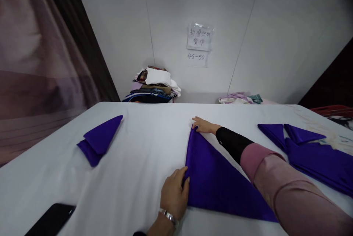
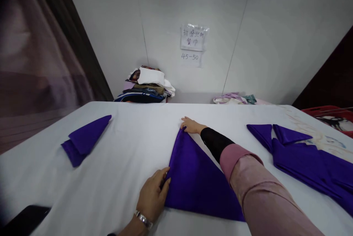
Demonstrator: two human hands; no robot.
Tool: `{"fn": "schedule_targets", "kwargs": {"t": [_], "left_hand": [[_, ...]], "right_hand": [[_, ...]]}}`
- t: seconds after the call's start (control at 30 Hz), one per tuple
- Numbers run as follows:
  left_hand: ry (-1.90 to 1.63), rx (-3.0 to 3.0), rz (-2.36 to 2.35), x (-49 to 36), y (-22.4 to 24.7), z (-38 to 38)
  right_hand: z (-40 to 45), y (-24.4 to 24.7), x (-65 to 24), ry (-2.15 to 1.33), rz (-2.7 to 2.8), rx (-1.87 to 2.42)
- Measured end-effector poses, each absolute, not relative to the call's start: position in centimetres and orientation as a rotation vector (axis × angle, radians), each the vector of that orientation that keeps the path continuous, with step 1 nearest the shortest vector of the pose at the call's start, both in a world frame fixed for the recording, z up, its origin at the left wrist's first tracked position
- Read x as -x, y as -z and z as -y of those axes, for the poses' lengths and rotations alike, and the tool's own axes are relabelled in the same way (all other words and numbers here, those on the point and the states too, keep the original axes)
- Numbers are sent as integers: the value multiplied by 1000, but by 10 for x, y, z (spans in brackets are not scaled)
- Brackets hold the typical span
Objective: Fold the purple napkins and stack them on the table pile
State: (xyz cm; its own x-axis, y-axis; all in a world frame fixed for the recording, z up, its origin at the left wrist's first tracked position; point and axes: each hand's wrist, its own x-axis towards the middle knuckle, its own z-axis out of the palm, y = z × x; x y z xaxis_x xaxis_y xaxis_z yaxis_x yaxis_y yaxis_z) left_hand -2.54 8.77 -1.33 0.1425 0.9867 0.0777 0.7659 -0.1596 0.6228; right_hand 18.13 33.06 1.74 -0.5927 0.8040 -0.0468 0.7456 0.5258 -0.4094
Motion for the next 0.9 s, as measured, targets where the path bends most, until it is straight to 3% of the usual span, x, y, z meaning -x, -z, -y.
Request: {"fn": "schedule_targets", "kwargs": {"t": [0.43,0.9], "left_hand": [[-703,-1968,-1649,26,17,-89],[-624,-2099,-1686,25,15,-89]], "right_hand": [[-344,-31,-190,-736,2524,1367],[-353,6,-163,-453,2527,1508]]}}
